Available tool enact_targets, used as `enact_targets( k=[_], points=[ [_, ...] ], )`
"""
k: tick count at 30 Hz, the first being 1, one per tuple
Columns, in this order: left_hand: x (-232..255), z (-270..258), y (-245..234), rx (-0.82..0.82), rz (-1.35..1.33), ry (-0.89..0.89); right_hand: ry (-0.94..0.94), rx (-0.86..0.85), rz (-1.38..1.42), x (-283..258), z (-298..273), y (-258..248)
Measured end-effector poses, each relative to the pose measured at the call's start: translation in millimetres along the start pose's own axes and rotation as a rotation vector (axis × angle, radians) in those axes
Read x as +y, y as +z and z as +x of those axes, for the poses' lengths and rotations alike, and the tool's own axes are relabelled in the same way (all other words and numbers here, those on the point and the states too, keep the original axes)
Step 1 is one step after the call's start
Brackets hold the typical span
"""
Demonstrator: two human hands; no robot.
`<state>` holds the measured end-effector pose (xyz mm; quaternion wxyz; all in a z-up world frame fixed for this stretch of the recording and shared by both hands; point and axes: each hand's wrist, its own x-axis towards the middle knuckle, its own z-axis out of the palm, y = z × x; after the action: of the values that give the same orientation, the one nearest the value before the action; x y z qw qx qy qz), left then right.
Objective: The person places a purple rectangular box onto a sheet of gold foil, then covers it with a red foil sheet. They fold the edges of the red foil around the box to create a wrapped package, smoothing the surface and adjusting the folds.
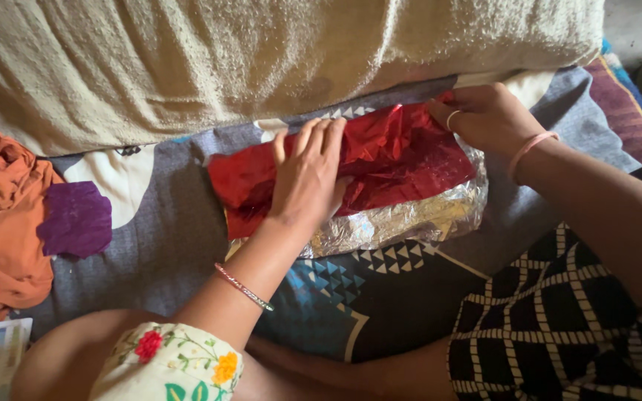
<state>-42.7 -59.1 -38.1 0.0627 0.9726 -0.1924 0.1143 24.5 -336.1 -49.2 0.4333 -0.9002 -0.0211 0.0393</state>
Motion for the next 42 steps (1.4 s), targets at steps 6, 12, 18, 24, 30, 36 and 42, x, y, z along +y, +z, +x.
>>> enact_targets(
  k=[6,12,18,24,30,36,42],
  points=[
    [-6.6,-0.9,-7.8,0.002,0.009,-0.087,-0.228,0.148,-0.182,1.0,1.9,-1.5],
    [-8.8,3.9,-12.2,0.010,-0.004,-0.107,-0.106,0.147,-0.125,-10.6,1.5,-0.3],
    [-10.0,4.3,-8.2,0.002,-0.033,-0.125,0.174,-0.036,0.160,-36.5,-3.1,0.7],
    [-11.3,3.3,-4.2,-0.009,-0.025,-0.133,0.321,-0.418,-0.074,-43.1,-3.7,6.2],
    [-9.6,3.1,-2.7,-0.038,-0.073,-0.158,-0.020,-0.376,0.021,-10.2,0.2,17.6],
    [-9.7,4.6,-3.7,-0.110,-0.042,-0.184,0.015,-0.274,-0.453,10.2,4.5,29.8],
    [-8.2,1.5,-5.9,-0.053,-0.055,-0.159,-0.153,-0.125,-0.478,16.8,-1.6,41.5]
  ],
)
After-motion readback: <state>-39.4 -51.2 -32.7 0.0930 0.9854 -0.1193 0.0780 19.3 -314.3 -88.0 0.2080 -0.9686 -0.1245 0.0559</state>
